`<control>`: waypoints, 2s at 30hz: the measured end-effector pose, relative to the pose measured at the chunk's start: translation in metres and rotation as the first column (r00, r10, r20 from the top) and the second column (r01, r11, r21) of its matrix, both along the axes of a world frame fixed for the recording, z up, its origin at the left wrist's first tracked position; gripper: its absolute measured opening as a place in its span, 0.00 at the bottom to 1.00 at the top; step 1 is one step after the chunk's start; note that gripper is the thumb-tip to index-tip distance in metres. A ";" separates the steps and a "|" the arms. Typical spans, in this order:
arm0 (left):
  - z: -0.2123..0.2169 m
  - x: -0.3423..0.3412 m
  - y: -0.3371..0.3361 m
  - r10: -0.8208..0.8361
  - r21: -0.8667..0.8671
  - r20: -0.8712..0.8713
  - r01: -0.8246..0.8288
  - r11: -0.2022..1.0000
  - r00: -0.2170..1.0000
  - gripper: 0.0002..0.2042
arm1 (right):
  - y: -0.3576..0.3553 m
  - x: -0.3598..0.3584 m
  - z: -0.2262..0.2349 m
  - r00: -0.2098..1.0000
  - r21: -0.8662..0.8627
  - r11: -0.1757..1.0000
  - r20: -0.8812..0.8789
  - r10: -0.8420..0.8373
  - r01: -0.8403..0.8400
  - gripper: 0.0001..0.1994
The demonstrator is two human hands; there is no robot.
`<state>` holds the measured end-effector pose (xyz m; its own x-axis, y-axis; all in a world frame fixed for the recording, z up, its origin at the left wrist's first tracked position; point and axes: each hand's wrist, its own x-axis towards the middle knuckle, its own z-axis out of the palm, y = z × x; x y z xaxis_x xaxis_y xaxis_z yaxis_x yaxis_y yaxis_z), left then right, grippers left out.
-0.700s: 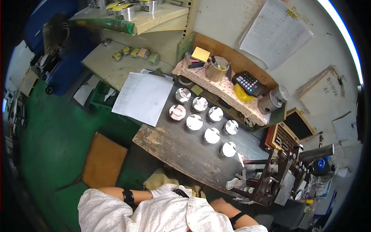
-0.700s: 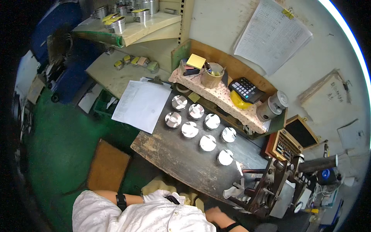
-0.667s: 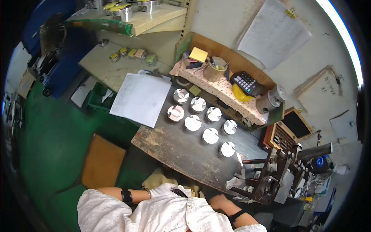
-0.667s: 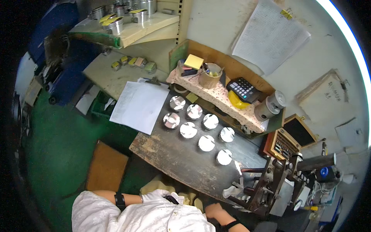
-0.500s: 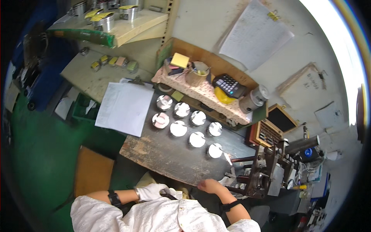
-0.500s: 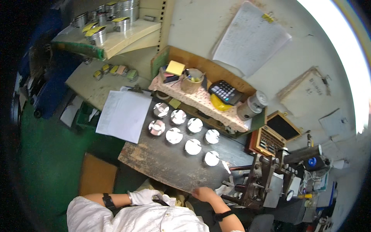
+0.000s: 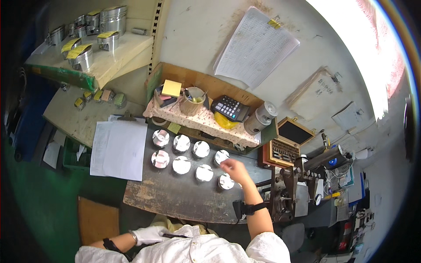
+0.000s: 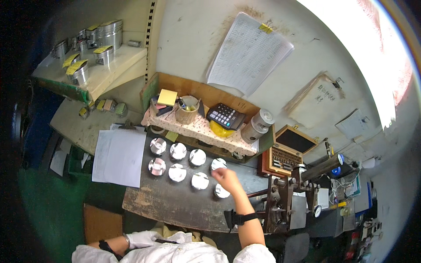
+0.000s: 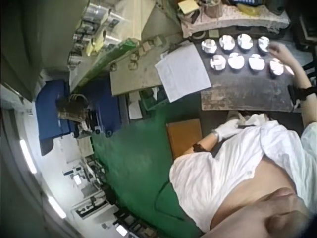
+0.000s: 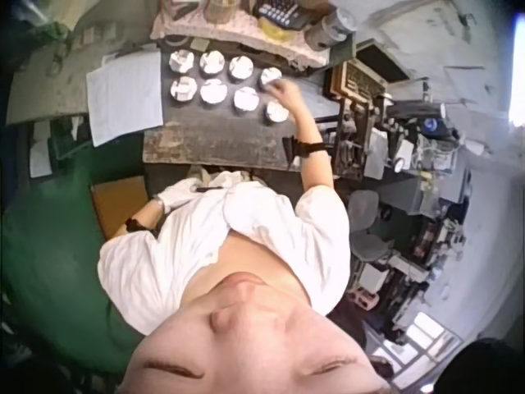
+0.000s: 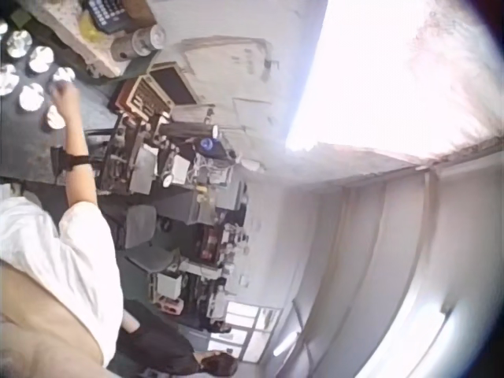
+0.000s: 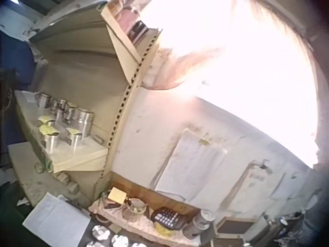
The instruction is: Inspecting and measuring metal pistons and components using a dial gauge measurement jig.
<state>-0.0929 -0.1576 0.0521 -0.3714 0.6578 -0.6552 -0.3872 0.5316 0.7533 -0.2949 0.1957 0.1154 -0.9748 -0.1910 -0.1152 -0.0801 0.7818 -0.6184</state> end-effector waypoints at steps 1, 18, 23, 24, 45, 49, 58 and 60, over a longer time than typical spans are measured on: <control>-0.009 0.005 -0.002 0.046 0.003 0.032 -0.046 0.999 0.998 0.27 | 0.005 -0.013 0.005 0.992 -0.023 0.997 -0.108 -0.073 0.071 0.11; 0.024 -0.002 0.011 0.429 -0.164 -0.195 -0.460 0.873 0.882 0.22 | -0.142 0.137 -0.140 0.181 -0.489 0.468 0.524 0.832 -0.736 0.23; 0.018 0.008 0.005 0.431 -0.150 -0.181 -0.458 0.876 0.884 0.20 | -0.164 0.133 -0.098 0.245 -0.485 0.504 0.501 0.830 -0.715 0.16; 0.020 0.007 0.004 0.402 -0.181 -0.180 -0.432 0.884 0.898 0.20 | -0.162 0.138 -0.109 0.250 -0.532 0.473 0.438 0.864 -0.703 0.15; 0.010 0.003 0.051 0.366 0.329 -0.090 -0.319 0.889 0.926 0.31 | -0.089 0.143 -0.135 0.423 -0.422 0.843 0.732 0.534 -0.335 0.31; 0.022 -0.016 0.066 0.359 0.326 0.102 -0.372 0.869 0.928 0.31 | -0.045 0.165 -0.108 0.168 -0.509 0.857 0.854 0.492 0.077 0.24; 0.012 -0.019 0.073 0.257 0.227 0.038 -0.259 0.939 0.966 0.32 | -0.048 0.213 -0.108 0.570 -0.608 0.592 0.772 0.282 0.529 0.14; 0.014 -0.025 0.079 0.218 0.237 0.032 -0.219 0.946 0.976 0.33 | -0.048 0.202 -0.120 0.741 -0.565 0.746 0.655 0.148 0.351 0.12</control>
